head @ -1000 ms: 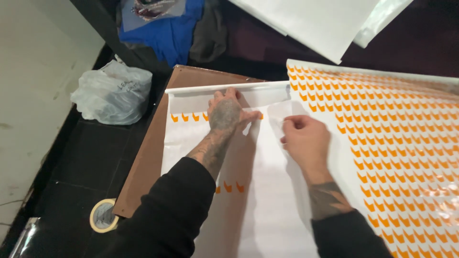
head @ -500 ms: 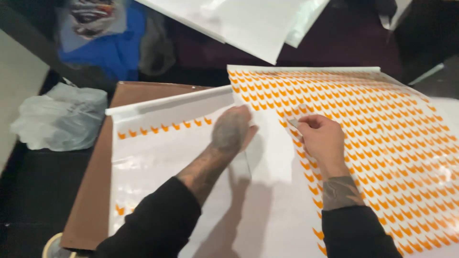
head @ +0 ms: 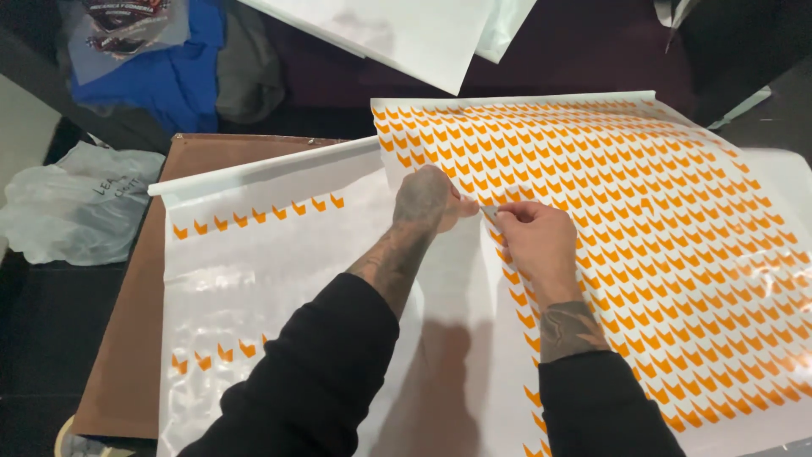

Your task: Using a weeding tool to remove excess vinyl material from a sheet of decals.

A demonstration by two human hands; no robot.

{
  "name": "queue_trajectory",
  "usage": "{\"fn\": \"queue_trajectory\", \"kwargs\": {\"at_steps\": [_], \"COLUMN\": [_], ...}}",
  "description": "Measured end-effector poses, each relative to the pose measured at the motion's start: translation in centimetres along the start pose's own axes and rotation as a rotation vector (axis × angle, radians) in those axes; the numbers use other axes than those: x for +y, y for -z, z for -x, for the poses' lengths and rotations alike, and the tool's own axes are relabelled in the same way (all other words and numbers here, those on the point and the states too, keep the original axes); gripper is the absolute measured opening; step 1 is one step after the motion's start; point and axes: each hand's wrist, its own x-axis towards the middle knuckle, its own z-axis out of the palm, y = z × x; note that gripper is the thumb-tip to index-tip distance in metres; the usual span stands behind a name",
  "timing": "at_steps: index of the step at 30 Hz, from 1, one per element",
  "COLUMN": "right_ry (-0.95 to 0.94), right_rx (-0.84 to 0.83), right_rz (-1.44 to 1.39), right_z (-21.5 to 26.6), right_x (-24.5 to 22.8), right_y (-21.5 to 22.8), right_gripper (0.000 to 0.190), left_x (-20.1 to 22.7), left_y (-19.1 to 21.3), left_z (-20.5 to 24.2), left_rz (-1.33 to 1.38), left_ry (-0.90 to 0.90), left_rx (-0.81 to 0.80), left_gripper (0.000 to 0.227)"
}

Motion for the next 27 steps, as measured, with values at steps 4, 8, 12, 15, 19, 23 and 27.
{"fn": "queue_trajectory", "kwargs": {"at_steps": [4,8,12,15,19,23,27], "right_ry": [-0.044,-0.071,-0.065,-0.070,-0.041,-0.065,-0.018], "right_rx": [0.015,-0.039,-0.021,-0.031,-0.046,-0.129,-0.097], "right_rz": [0.035,-0.053,-0.024,-0.011,-0.016,-0.196,-0.262], "right_z": [0.0,-0.5,-0.3,-0.2,-0.8,-0.4,0.9], "right_x": [-0.3,0.1,-0.3,-0.6,0.4,0.7,-0.7], "right_y": [0.3,0.1,0.2,0.1,0.2,0.9,1.6], "right_gripper": [0.019,0.019,0.019,0.020,0.018,0.016,0.017], "left_x": [-0.1,0.2,0.3,0.2,0.6,-1.0,-4.3], "left_y": [0.2,0.6,0.6,0.8,0.7,0.9,5.8], "left_z": [-0.1,0.1,0.1,0.4,0.5,0.7,3.6], "left_rz": [0.009,-0.022,-0.033,-0.005,0.014,0.111,0.496], "left_ry": [-0.023,-0.033,-0.026,-0.017,-0.015,-0.107,-0.230], "left_rx": [-0.018,-0.033,-0.033,-0.017,-0.004,0.015,0.026], "left_gripper": [0.038,0.036,0.036,0.037,0.037,0.041,0.043]}}
